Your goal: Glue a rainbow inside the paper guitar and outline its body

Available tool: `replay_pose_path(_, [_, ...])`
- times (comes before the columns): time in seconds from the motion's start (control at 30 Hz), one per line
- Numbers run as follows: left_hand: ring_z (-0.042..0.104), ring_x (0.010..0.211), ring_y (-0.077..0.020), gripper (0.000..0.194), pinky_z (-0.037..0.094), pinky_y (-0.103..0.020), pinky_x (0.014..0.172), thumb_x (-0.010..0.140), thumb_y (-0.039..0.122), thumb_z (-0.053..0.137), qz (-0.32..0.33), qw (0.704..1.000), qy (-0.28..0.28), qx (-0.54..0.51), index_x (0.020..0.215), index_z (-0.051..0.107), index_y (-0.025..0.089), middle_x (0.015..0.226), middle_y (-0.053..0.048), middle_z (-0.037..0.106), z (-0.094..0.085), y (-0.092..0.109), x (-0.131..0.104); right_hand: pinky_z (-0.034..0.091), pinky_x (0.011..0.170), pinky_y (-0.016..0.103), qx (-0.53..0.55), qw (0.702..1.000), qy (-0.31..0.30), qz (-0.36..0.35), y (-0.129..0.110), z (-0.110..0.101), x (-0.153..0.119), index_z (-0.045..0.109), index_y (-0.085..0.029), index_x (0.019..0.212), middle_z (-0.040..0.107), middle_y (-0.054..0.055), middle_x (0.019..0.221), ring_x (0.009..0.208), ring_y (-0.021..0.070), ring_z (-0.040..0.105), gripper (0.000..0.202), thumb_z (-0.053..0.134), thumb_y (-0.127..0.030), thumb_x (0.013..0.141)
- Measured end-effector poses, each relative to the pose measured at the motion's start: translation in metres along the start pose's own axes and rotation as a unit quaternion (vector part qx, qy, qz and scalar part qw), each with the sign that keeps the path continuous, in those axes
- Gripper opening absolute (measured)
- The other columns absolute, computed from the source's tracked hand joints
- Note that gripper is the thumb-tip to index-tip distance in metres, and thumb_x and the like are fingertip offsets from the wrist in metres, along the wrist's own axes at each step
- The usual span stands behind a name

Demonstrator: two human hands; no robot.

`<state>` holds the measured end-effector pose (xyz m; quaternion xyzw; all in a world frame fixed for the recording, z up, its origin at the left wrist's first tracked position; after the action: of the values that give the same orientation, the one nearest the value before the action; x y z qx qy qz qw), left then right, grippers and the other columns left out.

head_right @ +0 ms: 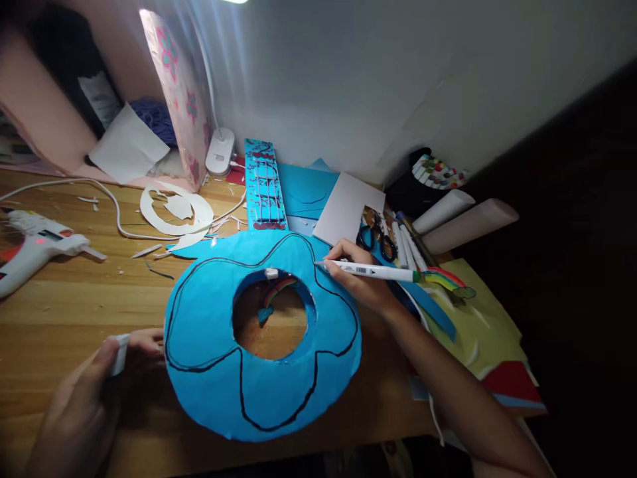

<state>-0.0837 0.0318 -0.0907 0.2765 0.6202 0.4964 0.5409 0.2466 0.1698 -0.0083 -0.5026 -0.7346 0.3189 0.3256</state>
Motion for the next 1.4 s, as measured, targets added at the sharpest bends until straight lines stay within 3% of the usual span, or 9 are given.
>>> replay_pose_path(0.5, [0.065,0.088,-0.0188,0.038,0.052,-0.019,0.080,0.075,0.058,0.056,0.012,0.999,0.020,0.033,0.067,0.069,0.024,0.095,0.002,0.073,-0.004,0.005,0.002,0.043,0.070,0.034,0.016,1.000,0.000,0.010,-0.003,0.002,-0.014,0.055,-0.025,0.078,0.056,0.002,0.080,0.080,0.0216,0.055,0.015,0.058,-0.038,0.085])
replay_pose_path(0.63, [0.065,0.090,-0.0201,0.039,0.053,-0.020,0.078,0.075,0.060,0.055,0.030,0.996,0.027,0.077,0.066,0.069,0.024,0.092,0.001,0.073,-0.003,0.011,0.001,0.043,0.064,0.034,0.013,0.999,-0.016,0.025,-0.005,0.004,-0.018,0.054,-0.025,0.079,0.057,0.003,0.079,0.073,0.0207,0.054,0.018,0.057,-0.042,0.085])
replay_pose_path(0.93, [0.065,0.088,-0.0202,0.039,0.054,-0.021,0.077,0.075,0.058,0.055,0.034,0.997,0.028,0.066,0.064,0.069,0.023,0.088,0.001,0.073,-0.002,0.013,0.001,0.040,0.061,0.033,0.005,0.999,-0.034,0.027,-0.010,0.007,-0.027,0.053,-0.024,0.077,0.055,0.002,0.077,0.071,0.0205,0.053,0.016,0.055,-0.038,0.086])
replay_pose_path(1.4, [0.065,0.088,-0.0196,0.034,0.054,-0.022,0.077,0.078,0.054,0.055,-0.005,0.998,0.048,0.046,0.069,0.069,0.024,0.091,0.003,0.072,-0.007,0.002,0.001,0.039,0.064,0.031,0.013,1.000,-0.022,0.015,-0.004,0.000,-0.043,0.053,-0.024,0.079,0.055,0.001,0.077,0.072,0.0194,0.052,0.014,0.055,-0.035,0.086])
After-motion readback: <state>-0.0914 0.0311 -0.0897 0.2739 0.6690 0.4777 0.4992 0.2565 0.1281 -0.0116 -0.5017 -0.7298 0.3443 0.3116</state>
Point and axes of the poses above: each hand's wrist, its own x-axis towards the middle knuckle, its own z-axis out of the palm, y = z × x, the point moved 8 cm from there along x, towards the middle knuckle
